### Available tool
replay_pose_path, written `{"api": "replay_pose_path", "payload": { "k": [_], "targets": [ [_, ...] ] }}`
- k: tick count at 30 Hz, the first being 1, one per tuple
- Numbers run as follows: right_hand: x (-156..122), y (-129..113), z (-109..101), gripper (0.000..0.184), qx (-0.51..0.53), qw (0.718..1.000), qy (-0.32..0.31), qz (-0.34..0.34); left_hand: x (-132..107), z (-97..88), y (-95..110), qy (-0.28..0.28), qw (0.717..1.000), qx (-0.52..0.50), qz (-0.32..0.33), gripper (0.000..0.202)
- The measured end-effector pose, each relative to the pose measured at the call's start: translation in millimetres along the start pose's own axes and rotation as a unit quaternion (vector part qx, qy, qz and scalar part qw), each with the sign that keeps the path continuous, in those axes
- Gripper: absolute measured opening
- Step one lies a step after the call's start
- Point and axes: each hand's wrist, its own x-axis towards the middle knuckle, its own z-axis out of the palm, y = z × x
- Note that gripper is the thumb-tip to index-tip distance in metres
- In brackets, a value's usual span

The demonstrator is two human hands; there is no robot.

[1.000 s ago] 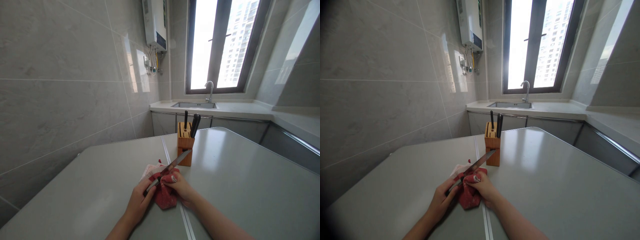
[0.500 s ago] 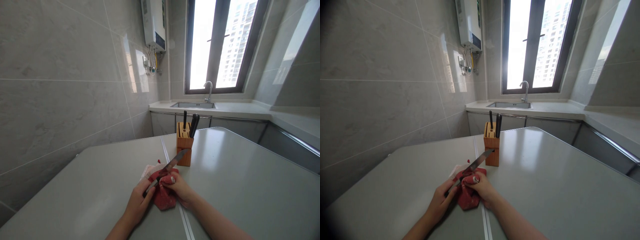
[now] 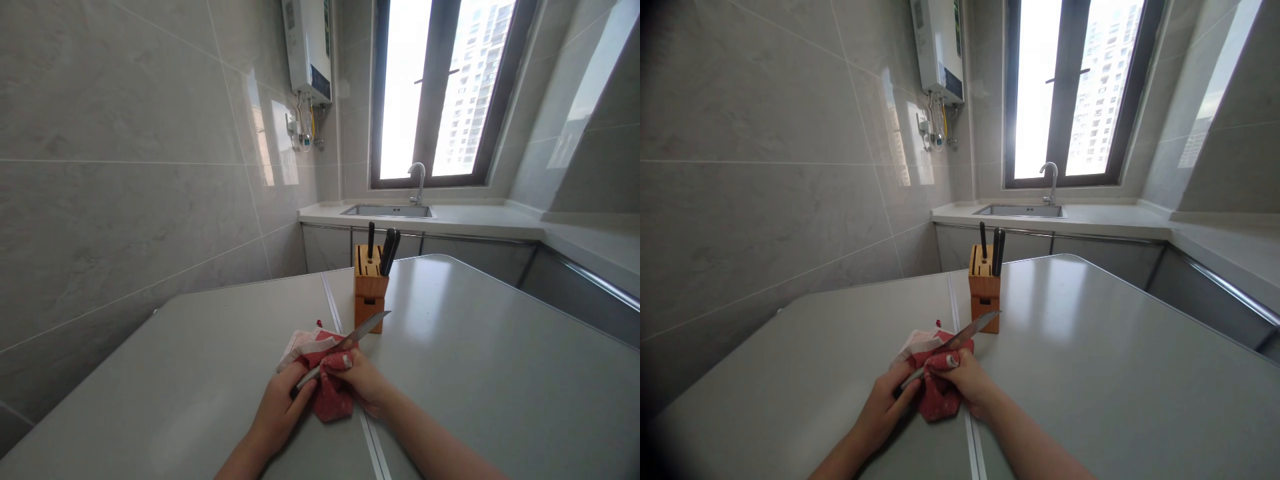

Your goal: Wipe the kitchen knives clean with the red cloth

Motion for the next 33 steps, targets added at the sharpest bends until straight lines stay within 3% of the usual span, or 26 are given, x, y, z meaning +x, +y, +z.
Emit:
{"api": "replay_pose_path", "payload": {
  "k": [13, 33],
  "targets": [
    [-3.0, -6.2, 1.7, 0.028, -0.013, 1.000, 0.005, 0.006, 3.0, -1.9, 5.6, 0.017, 1.000, -0.004, 0.016, 0.033],
    [-0.1, -3.7, 0.0, 0.032, 0.003, 1.000, 0.026, 0.001, 1.8, -1.9, -1.2, 0.059, 0.998, 0.013, -0.019, 0.034]
  ]
}}
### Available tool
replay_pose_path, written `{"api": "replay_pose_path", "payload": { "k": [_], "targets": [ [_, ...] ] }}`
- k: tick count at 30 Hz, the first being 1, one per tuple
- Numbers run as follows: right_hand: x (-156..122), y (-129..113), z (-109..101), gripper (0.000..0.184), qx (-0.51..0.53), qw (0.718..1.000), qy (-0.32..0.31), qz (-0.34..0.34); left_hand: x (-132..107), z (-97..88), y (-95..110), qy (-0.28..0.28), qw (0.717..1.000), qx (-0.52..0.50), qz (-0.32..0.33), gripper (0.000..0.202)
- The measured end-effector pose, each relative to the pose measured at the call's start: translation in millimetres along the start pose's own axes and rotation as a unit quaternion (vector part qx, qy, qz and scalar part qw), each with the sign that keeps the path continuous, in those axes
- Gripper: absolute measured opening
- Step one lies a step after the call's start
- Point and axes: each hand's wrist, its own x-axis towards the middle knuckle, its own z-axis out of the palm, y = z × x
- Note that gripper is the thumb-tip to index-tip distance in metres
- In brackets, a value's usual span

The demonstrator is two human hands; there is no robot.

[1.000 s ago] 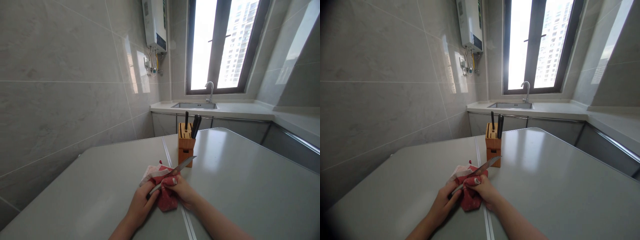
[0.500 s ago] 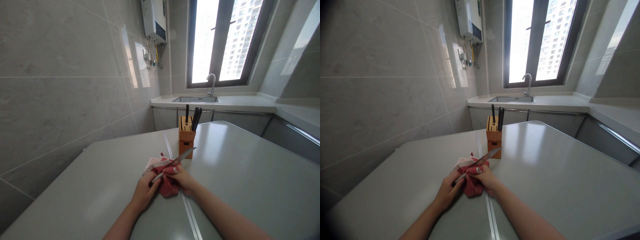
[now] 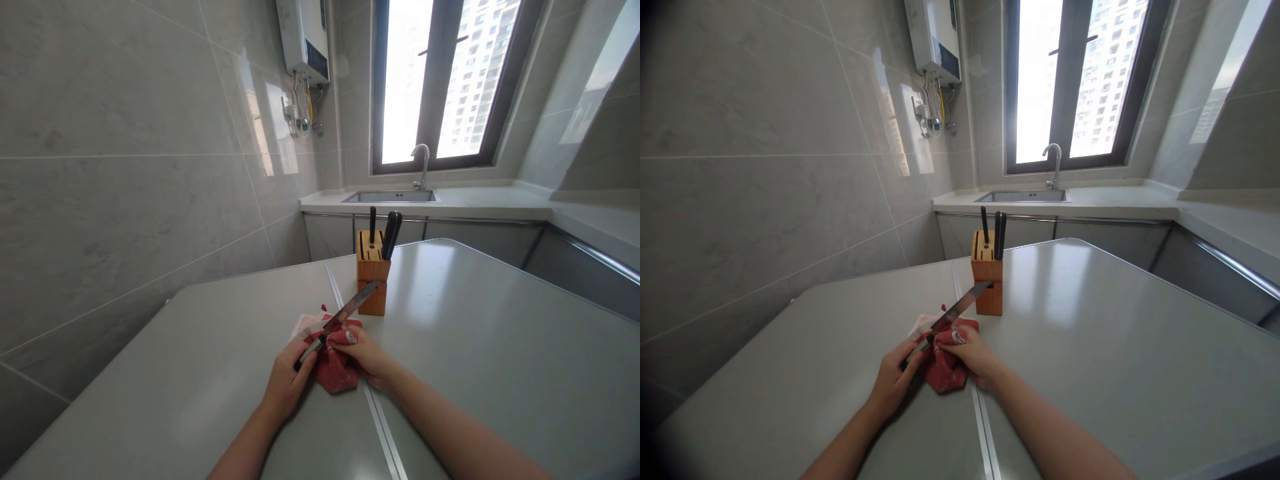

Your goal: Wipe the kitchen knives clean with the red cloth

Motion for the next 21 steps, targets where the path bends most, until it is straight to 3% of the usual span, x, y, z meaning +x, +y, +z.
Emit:
{"api": "replay_pose_path", "payload": {
  "k": [6, 16, 21],
  "targets": [
    [-1.4, -2.0, 2.3, 0.035, -0.009, 1.000, -0.009, -0.007, 0.4, 0.4, -2.8, 0.026, 1.000, 0.006, -0.013, 0.034],
    [0.1, 1.9, 2.5, 0.027, 0.013, 1.000, -0.019, 0.016, 2.5, -2.5, 11.7, -0.029, 0.999, -0.022, 0.030, 0.032],
    [-0.5, 0.4, 3.7, 0.029, 0.009, 1.000, -0.008, 0.002, 2.9, -2.1, 9.7, -0.028, 0.999, -0.026, 0.031, 0.034]
  ]
}}
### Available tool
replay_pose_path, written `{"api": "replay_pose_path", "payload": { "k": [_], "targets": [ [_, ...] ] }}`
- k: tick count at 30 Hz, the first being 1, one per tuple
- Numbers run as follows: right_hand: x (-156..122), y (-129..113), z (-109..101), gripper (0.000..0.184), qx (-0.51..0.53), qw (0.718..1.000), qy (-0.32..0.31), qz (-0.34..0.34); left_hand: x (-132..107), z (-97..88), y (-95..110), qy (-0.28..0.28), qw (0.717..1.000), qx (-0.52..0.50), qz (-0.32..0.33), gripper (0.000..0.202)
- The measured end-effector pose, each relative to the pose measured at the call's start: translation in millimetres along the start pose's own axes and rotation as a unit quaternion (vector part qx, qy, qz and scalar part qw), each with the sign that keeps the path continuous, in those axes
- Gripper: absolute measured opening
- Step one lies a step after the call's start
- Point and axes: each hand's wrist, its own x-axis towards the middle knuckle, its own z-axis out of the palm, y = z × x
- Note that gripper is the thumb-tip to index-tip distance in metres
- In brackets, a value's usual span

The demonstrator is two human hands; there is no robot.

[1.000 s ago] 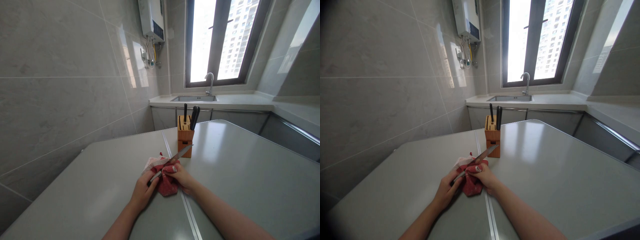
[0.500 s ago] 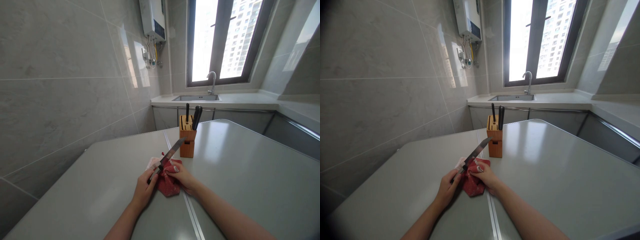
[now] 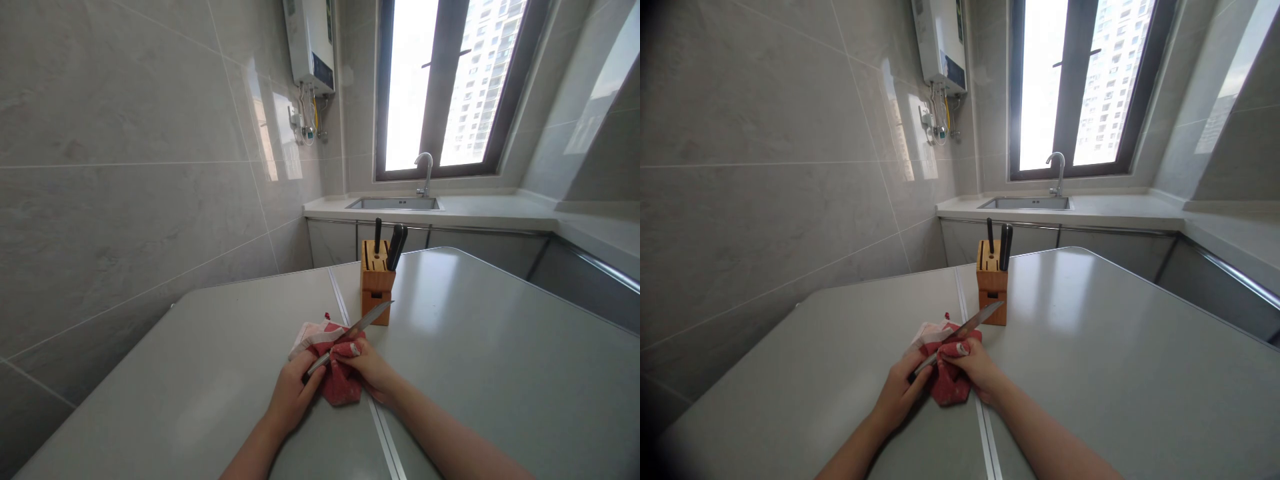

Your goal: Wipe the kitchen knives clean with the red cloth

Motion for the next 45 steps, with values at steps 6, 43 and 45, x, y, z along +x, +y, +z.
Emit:
{"api": "replay_pose_path", "payload": {
  "k": [6, 43, 45],
  "targets": [
    [-0.2, -0.2, 1.2, 0.030, 0.000, 1.000, 0.008, -0.010, -1.6, 1.1, -5.1, -0.007, 1.000, 0.013, -0.019, 0.030],
    [-0.6, 1.8, 3.7, 0.037, -0.034, 0.996, 0.071, -0.047, -0.1, 3.9, -15.6, 0.005, 0.996, 0.050, -0.077, 0.029],
    [-1.0, -0.1, 4.8, 0.036, -0.030, 0.995, 0.082, -0.049, 0.7, 4.7, -16.2, 0.003, 0.996, 0.052, -0.078, 0.029]
  ]
}}
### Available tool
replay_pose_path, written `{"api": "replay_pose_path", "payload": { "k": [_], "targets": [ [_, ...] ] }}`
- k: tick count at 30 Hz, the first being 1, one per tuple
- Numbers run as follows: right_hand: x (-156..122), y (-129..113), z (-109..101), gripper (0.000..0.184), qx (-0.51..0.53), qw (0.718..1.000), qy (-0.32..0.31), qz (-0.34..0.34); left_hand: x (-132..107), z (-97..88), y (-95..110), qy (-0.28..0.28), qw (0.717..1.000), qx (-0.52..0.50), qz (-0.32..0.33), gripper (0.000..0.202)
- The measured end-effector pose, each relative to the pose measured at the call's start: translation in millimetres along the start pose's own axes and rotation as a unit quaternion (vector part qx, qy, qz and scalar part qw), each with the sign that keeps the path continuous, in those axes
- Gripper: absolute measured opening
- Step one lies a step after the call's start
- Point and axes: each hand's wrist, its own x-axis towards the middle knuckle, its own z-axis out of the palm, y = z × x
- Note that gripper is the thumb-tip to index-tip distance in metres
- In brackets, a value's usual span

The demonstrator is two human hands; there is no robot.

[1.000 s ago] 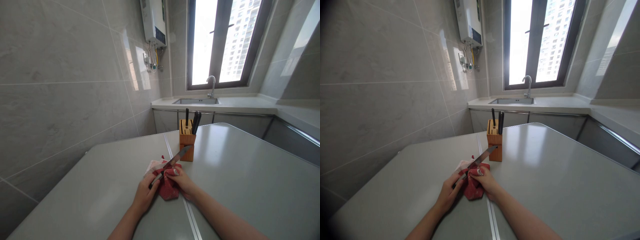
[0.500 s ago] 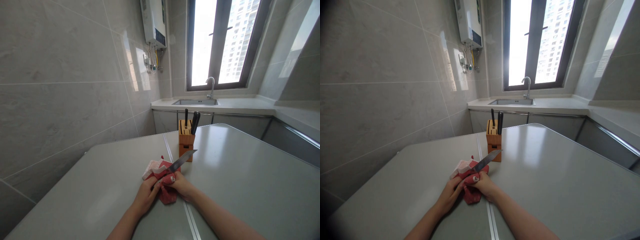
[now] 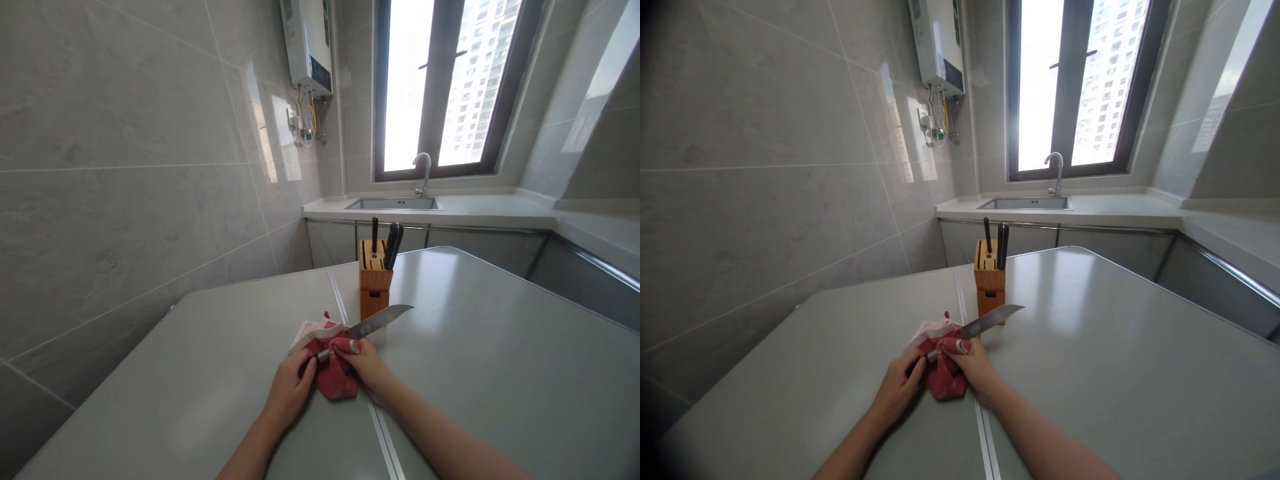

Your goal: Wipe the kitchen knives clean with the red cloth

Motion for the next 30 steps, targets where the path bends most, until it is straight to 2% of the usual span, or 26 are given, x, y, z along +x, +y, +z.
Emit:
{"api": "replay_pose_path", "payload": {
  "k": [6, 11, 16, 22, 24, 28, 30],
  "targets": [
    [-0.1, 2.4, -3.3, 0.031, -0.044, 0.999, 0.009, -0.026, -0.9, 2.1, -1.5, -0.028, 0.998, -0.050, 0.010, 0.032],
    [0.2, 4.7, -6.5, 0.029, -0.074, 0.997, -0.011, -0.025, -1.9, 5.6, -7.4, -0.057, 0.990, -0.128, -0.027, 0.040],
    [-0.5, 5.4, -5.9, 0.031, -0.083, 0.996, 0.000, -0.028, -4.9, 12.7, -4.1, -0.104, 0.962, -0.240, -0.083, 0.046],
    [-1.8, 4.7, -7.8, 0.031, -0.095, 0.994, -0.048, -0.026, -5.4, 16.2, -3.1, -0.128, 0.932, -0.319, -0.118, 0.049],
    [-2.9, 4.1, -7.5, 0.033, -0.101, 0.993, -0.055, -0.027, -4.5, 15.5, -4.0, -0.141, 0.913, -0.358, -0.134, 0.049],
    [-7.3, 0.4, -2.3, 0.040, -0.130, 0.987, -0.080, -0.042, -4.3, 12.8, -2.2, -0.180, 0.849, -0.462, -0.184, 0.045],
    [-9.4, -1.9, 0.9, 0.043, -0.139, 0.985, -0.083, -0.057, -4.7, 11.1, 0.7, -0.188, 0.830, -0.489, -0.192, 0.043]
  ]
}}
